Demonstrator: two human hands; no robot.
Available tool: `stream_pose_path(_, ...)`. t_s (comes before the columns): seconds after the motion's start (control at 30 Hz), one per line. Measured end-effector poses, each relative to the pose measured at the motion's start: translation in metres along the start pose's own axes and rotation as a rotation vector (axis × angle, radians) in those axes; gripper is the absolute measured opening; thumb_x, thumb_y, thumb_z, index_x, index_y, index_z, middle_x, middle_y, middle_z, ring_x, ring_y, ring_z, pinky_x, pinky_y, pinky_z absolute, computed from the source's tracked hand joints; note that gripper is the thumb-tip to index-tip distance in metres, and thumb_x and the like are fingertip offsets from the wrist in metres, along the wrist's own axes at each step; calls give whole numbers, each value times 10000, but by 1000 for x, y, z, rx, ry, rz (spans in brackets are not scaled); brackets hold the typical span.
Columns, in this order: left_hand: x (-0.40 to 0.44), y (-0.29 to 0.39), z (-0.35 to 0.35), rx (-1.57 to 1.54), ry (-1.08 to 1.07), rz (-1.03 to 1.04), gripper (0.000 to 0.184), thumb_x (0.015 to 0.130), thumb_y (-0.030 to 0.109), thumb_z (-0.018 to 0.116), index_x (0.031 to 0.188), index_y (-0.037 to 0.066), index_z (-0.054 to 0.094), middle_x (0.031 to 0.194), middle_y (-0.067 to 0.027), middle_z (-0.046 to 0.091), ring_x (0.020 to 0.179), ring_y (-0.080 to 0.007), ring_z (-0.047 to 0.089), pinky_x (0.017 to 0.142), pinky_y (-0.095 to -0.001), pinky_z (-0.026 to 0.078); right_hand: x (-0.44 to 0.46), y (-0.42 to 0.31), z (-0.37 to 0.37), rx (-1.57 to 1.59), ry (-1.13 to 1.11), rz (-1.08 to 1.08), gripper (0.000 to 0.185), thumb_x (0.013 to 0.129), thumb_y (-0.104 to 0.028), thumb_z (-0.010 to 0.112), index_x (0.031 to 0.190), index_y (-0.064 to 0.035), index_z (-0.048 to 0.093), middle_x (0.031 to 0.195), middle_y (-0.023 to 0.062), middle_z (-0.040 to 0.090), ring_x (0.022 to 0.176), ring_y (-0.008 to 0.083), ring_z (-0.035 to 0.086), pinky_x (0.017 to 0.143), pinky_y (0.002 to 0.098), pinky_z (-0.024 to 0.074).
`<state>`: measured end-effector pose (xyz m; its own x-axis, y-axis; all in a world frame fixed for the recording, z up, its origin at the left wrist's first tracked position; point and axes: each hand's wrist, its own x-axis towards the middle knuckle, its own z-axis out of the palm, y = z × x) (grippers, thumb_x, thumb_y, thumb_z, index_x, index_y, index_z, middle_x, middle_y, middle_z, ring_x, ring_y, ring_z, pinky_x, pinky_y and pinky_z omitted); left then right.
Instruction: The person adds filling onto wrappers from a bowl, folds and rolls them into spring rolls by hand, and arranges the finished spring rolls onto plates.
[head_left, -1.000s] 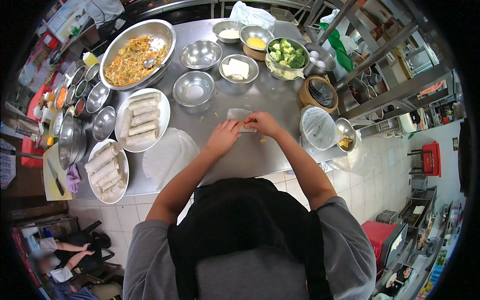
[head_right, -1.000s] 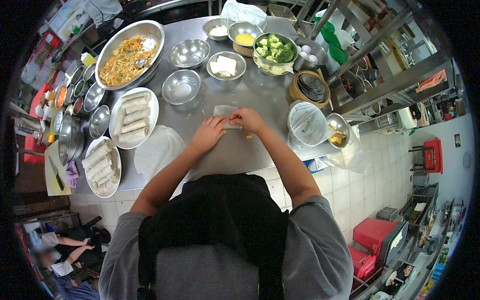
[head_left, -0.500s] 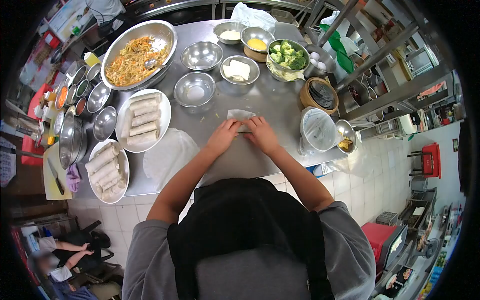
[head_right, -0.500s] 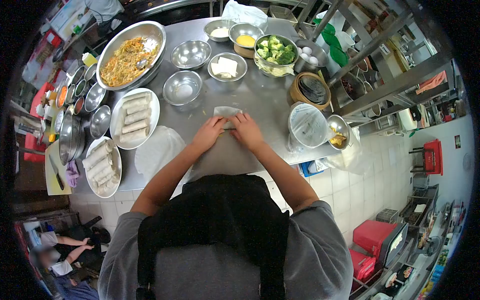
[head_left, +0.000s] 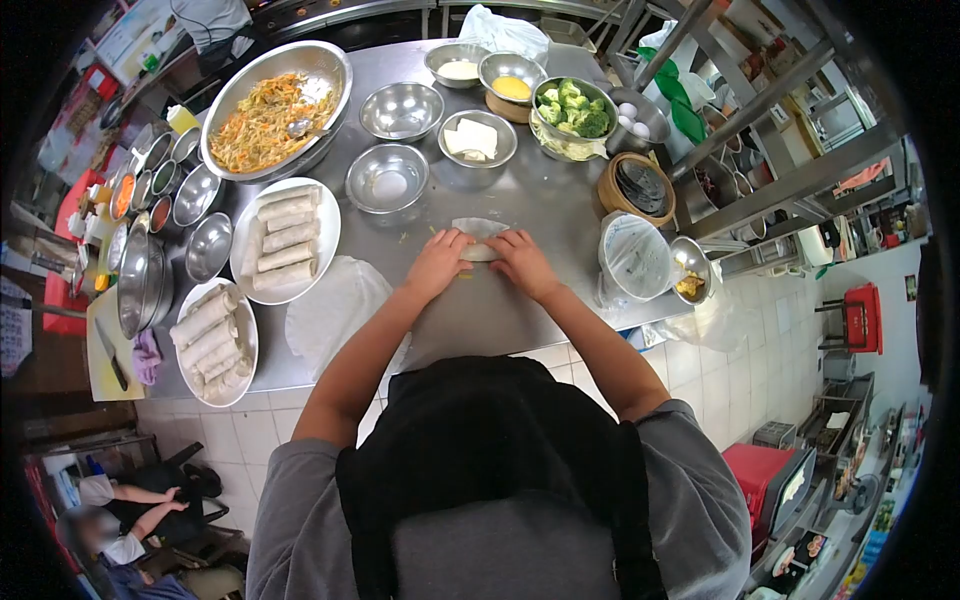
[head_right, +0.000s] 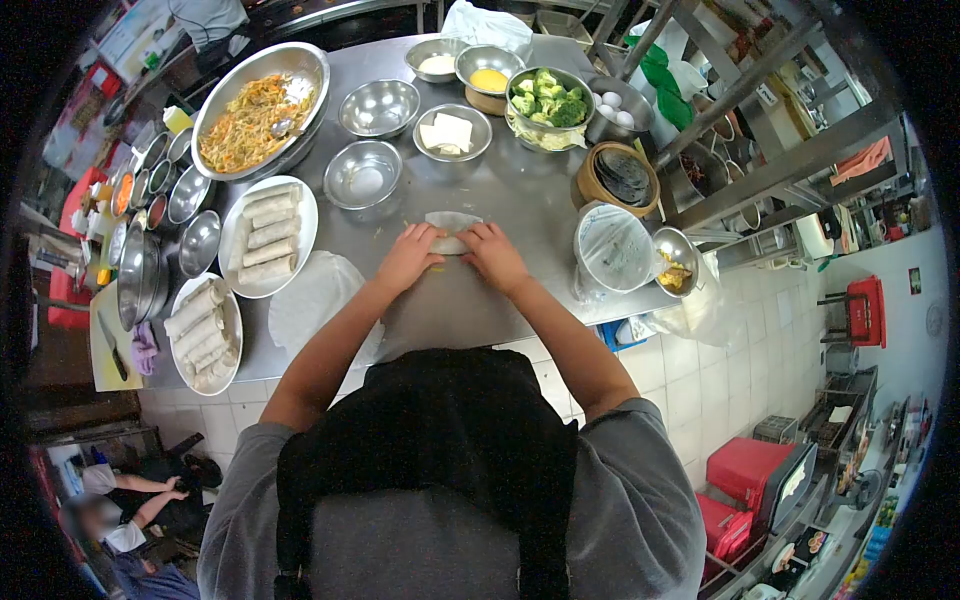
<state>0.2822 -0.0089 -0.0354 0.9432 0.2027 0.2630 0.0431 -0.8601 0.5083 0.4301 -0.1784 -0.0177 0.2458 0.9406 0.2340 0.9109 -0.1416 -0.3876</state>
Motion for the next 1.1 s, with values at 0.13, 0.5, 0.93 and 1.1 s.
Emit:
stream_pose_path(0.13,-3,3,-3,43,-35,1,469,774,224,771,1183,77,594,1149,-100,572,1128,-318,544,979,-428,448,0,-1,-2,1,-48,13,445,784,-172,754,1207,-100,635,1168,87,615,1092,318,553,971,406,475)
stream_pose_path(0.5,-29,-6,-21,-308,5,-75,448,813,266,774,1175,54,617,1165,-102,617,1086,-326,566,941,-411,460,-15,-12,3,71,-47,-49,430,793,-173,745,1204,-98,644,1143,87,618,1090,336,553,958,414,478)
stream_pose_path(0.93,-32,24,-18,8,95,7,411,775,285,775,1138,123,669,1137,-46,608,1092,-275,557,916,-420,446,-11,-9,4,125,-56,-39,451,776,-151,752,1215,-117,653,1132,94,629,1089,340,560,965,414,475)
stream_pose_path(1.1,-29,20,-2,9,74,-43,413,774,300,763,1143,138,675,1102,-20,596,1079,-250,550,905,-415,440,-6,-2,-4,302,-153,25,389,798,-104,716,1186,-119,690,1129,119,635,1072,321,583,966,401,470)
